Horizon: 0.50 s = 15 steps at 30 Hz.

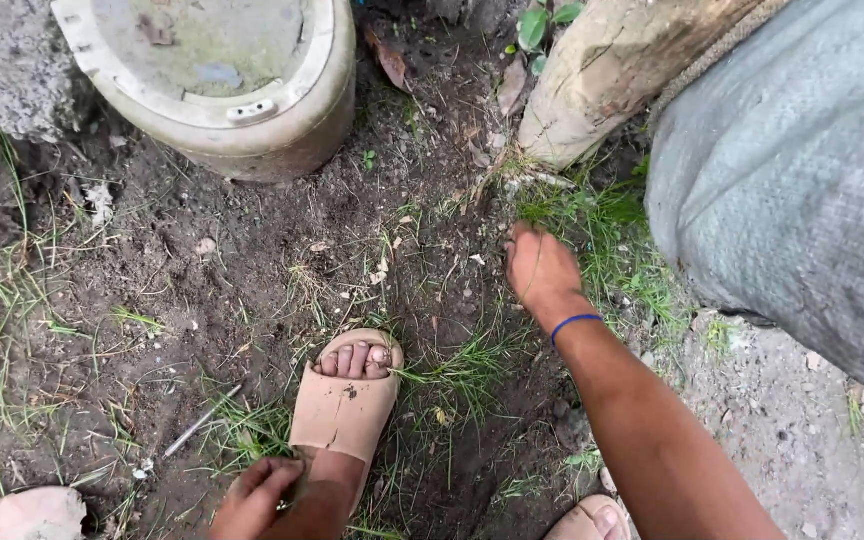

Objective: Pulling small weeds and grass out of the soil by hand in a garden area.

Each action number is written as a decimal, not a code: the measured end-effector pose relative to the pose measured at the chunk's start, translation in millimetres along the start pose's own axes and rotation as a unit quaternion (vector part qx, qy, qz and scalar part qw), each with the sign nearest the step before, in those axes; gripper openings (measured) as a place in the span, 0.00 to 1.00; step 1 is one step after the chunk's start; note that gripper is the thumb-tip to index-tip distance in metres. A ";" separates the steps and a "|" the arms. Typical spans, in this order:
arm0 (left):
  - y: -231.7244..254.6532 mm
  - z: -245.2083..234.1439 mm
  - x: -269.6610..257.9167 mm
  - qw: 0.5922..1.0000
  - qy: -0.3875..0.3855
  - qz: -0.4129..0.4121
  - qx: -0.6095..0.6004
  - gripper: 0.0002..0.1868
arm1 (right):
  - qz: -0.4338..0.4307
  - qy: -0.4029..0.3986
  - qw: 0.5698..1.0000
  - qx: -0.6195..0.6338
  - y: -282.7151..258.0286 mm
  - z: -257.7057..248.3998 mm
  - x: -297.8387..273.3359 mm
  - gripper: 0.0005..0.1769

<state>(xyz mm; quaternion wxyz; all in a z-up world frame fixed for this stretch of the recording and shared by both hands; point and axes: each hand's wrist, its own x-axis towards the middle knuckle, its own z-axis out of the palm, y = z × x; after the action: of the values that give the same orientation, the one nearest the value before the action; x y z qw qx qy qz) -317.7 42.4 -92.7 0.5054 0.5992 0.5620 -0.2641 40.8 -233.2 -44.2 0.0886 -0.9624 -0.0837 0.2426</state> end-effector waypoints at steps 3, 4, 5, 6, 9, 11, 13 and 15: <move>-2.2 -5.3 2.7 0.999 -0.042 0.008 -0.014 0.12 | 0.022 -0.038 0.999 0.011 0.3 -4.0 5.8 0.15; -4.1 -8.1 4.4 0.998 -0.062 0.000 -0.010 0.15 | 0.036 -0.046 0.998 0.036 3.4 -1.3 7.6 0.11; -6.1 -10.4 6.3 0.997 -0.082 -0.007 -0.006 0.18 | 0.049 -0.053 0.995 0.061 7.0 1.6 9.5 0.10; -24.0 -14.9 21.7 0.996 -0.083 -0.006 -0.006 0.18 | 0.050 -0.052 0.996 0.060 7.0 -2.6 6.7 0.10; -22.1 -17.4 17.4 0.903 -0.108 0.117 0.400 0.44 | 0.044 -0.080 0.990 0.104 11.0 -10.1 -13.6 0.33; 54.5 -13.8 -57.2 0.985 -0.053 -0.153 0.061 0.38 | 0.047 -0.101 0.980 0.167 10.4 -17.5 -26.8 0.11; 73.1 -5.0 -70.9 0.985 -0.006 -0.156 -0.068 0.33 | 0.057 -0.161 0.977 0.131 10.5 -27.8 -46.9 0.11; 51.3 -6.7 -54.2 0.964 0.044 -0.172 -0.197 0.31 | 0.067 -0.233 0.966 0.091 14.0 -27.4 -65.8 0.14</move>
<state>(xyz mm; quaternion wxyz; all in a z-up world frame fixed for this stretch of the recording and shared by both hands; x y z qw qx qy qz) -283.6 33.8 -26.6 0.5349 0.3930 0.7195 -0.2045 -1.5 -263.8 6.3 0.1376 -0.8705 -0.0151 0.4722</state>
